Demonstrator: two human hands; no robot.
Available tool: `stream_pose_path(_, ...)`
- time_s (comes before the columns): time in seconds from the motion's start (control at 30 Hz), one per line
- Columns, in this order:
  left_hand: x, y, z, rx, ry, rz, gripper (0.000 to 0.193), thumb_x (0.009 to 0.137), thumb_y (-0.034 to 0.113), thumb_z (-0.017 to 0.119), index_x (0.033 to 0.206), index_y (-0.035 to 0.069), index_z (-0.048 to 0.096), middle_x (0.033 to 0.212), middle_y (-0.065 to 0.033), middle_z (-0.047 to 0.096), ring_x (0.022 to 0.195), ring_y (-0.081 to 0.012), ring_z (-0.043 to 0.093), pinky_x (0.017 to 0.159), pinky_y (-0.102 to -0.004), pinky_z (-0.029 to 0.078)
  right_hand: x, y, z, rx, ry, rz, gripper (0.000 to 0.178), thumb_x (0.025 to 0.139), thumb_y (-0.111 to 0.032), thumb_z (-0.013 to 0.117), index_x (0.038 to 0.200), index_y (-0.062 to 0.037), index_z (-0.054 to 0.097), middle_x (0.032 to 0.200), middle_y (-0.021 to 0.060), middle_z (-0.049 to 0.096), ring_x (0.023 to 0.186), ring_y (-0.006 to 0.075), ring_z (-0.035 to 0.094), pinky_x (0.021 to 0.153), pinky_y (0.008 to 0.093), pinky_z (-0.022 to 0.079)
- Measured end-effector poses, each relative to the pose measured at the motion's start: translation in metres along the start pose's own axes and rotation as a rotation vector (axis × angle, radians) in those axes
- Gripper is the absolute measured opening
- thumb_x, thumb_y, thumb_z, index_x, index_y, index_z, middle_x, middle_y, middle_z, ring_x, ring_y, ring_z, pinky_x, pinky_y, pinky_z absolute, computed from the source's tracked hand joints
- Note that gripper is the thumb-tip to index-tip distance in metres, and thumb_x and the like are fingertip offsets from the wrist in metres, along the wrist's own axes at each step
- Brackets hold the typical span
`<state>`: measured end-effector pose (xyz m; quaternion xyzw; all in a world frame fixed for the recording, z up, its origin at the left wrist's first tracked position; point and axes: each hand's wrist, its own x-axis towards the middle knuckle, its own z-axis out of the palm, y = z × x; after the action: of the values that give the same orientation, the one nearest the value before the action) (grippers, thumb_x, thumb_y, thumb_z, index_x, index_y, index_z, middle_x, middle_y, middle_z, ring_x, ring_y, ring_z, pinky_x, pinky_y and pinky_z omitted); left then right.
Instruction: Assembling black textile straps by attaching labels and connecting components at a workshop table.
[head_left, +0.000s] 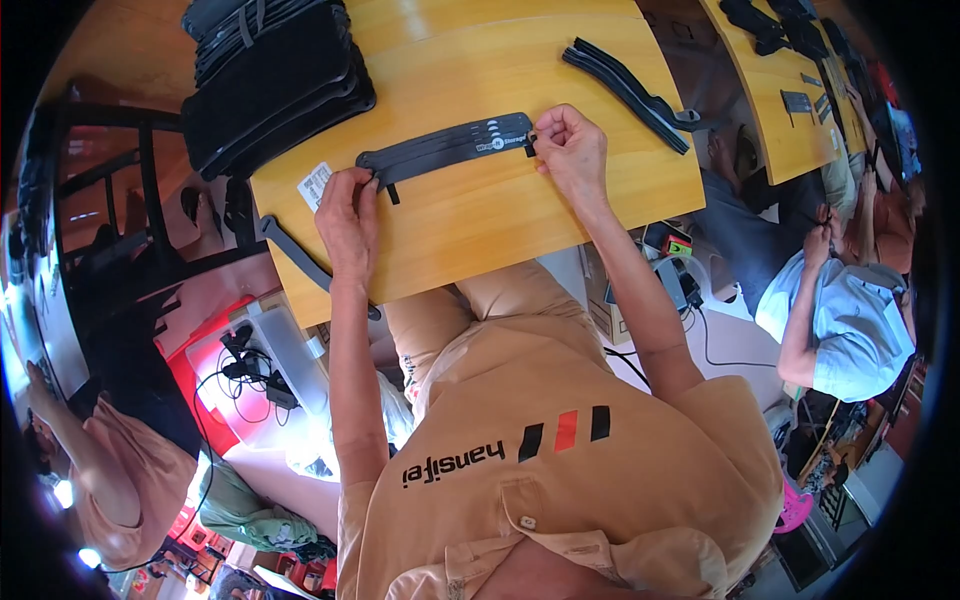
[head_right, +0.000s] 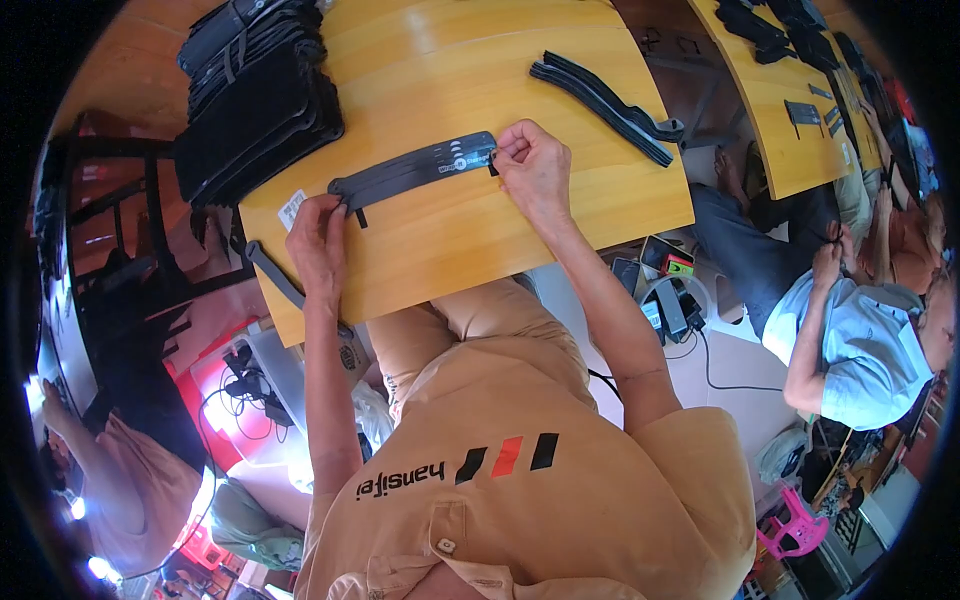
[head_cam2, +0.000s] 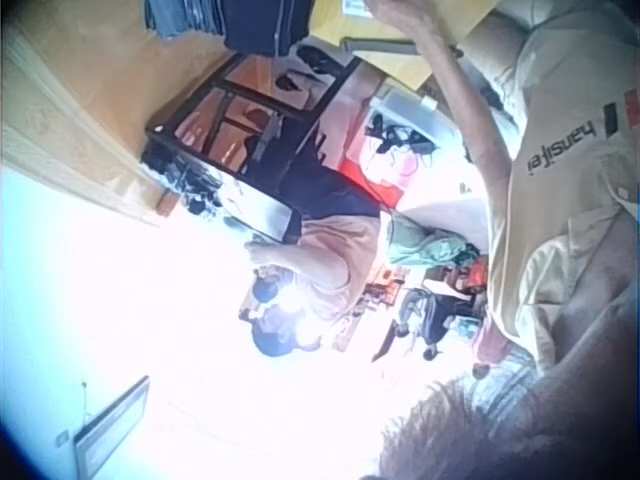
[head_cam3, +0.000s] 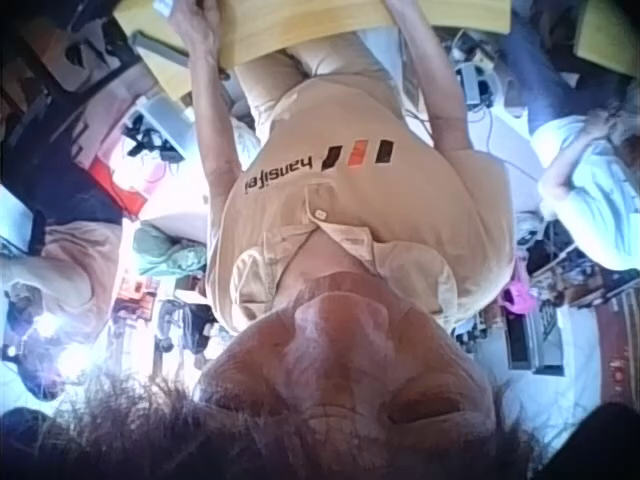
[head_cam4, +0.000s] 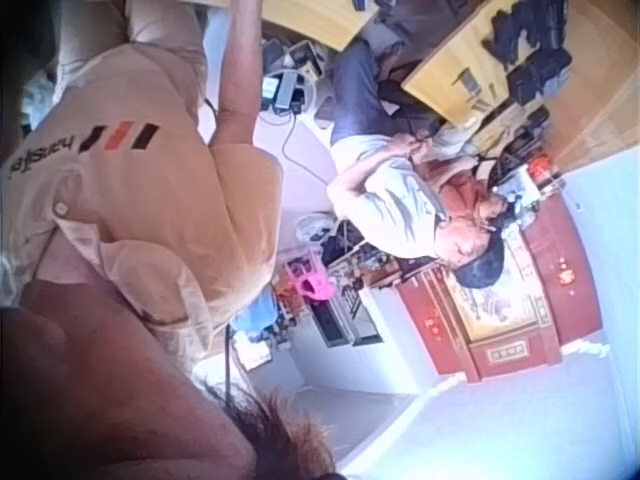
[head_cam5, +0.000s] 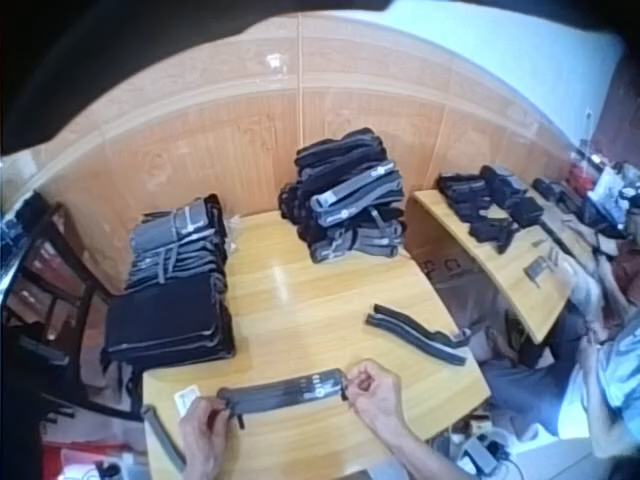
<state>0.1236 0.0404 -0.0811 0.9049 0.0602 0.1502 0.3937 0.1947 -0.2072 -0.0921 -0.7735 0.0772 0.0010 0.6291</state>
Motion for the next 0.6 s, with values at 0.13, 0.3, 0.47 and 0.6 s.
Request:
stream_pose_path(0.13, 0.0, 0.007, 0.0, 0.037, 0.013, 0.004, 0.008, 0.079, 0.0, 0.059, 0.084, 0.0, 0.053, 0.078, -0.0151, 0.055, 0.069, -0.031, 0.055, 0.063, -0.0322, 0.044, 0.0, 0.0, -0.001, 0.005, -0.004, -0.005, 0.01, 0.069, 0.008, 0.059, 0.075, 0.0005, 0.057, 0.06, 0.003, 0.056, 0.046, 0.0072, 0.052, 0.038, 0.0215, 0.043)
stream_pose_path(0.3, -0.003, 0.015, -0.002, 0.102, 0.013, -0.009, 0.008, 0.08, 0.001, 0.057, 0.086, 0.001, 0.052, 0.08, -0.0159, 0.056, 0.072, -0.0347, 0.055, 0.064, -0.0352, 0.045, 0.001, 0.002, -0.001, 0.04, -0.019, 0.028, 0.01, 0.069, 0.008, 0.059, 0.076, 0.0004, 0.057, 0.06, 0.0028, 0.056, 0.046, 0.0073, 0.052, 0.038, 0.0216, 0.043)
stream_pose_path(0.47, -0.006, 0.024, -0.002, 0.115, 0.004, -0.036, 0.009, 0.082, 0.003, 0.056, 0.089, 0.004, 0.05, 0.081, -0.0162, 0.057, 0.076, -0.0365, 0.056, 0.065, -0.0369, 0.045, 0.001, 0.003, 0.0, 0.041, -0.015, 0.022, 0.011, 0.069, 0.009, 0.058, 0.076, 0.0, 0.056, 0.06, 0.0028, 0.056, 0.046, 0.0076, 0.052, 0.038, 0.022, 0.043)
stream_pose_path(0.6, -0.009, 0.032, -0.007, 0.119, -0.064, -0.097, 0.008, 0.085, 0.007, 0.053, 0.092, 0.006, 0.048, 0.079, -0.0161, 0.057, 0.076, -0.038, 0.056, 0.066, -0.0386, 0.045, 0.001, 0.002, 0.0, 0.051, -0.015, 0.016, 0.011, 0.069, 0.009, 0.058, 0.076, 0.0, 0.056, 0.06, 0.003, 0.056, 0.046, 0.0078, 0.052, 0.038, 0.0222, 0.043)
